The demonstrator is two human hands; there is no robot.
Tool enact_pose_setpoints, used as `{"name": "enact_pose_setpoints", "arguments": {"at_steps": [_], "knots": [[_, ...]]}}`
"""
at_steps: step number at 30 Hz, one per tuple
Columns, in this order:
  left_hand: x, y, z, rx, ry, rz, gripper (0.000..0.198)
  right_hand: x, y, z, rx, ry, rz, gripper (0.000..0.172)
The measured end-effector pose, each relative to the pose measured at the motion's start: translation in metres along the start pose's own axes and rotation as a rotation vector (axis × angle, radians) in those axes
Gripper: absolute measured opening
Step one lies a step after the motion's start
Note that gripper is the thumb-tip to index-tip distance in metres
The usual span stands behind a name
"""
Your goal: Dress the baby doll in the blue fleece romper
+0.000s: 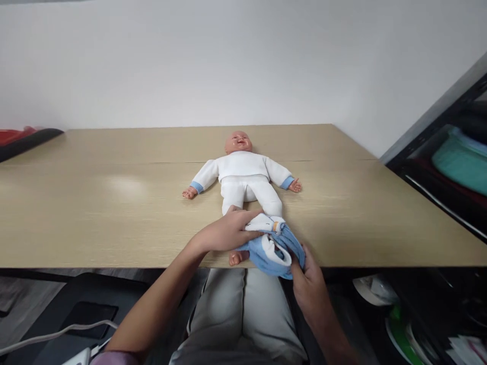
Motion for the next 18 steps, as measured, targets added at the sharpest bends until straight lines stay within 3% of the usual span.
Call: {"name": "enact_pose_setpoints", "arguments": {"at_steps": [5, 11, 15, 18], "knots": [[-0.004, -0.011, 0.004, -0.254, 0.015, -0.06, 0.029, 0.001, 0.01, 0.021, 0.001, -0.18, -0.055, 0.02], [-0.007, -0.01, 0.0, -0.478, 0.118, -0.077, 0.044, 0.016, 0.017, 0.046, 0.09, -0.21, -0.102, 0.024], [-0.008, -0.017, 0.01, -0.404, 0.107, -0.203, 0.035, 0.035, 0.019, 0.079, -0.048, -0.395, -0.057, 0.012], [-0.007, -0.024, 0.012, -0.287, 0.126, -0.246, 0.031, 0.05, 0.022, 0.104, -0.14, -0.541, 0.046, 0.017]]}}
Point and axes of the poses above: each hand's wrist, its own x-axis towards the middle knuckle, its own y-axis out of the palm, z = x × y, the point moved 8 cm from there along x, towards the middle knuckle, and after that the axes turned 14 degrees about y, right-handed, at the moved point
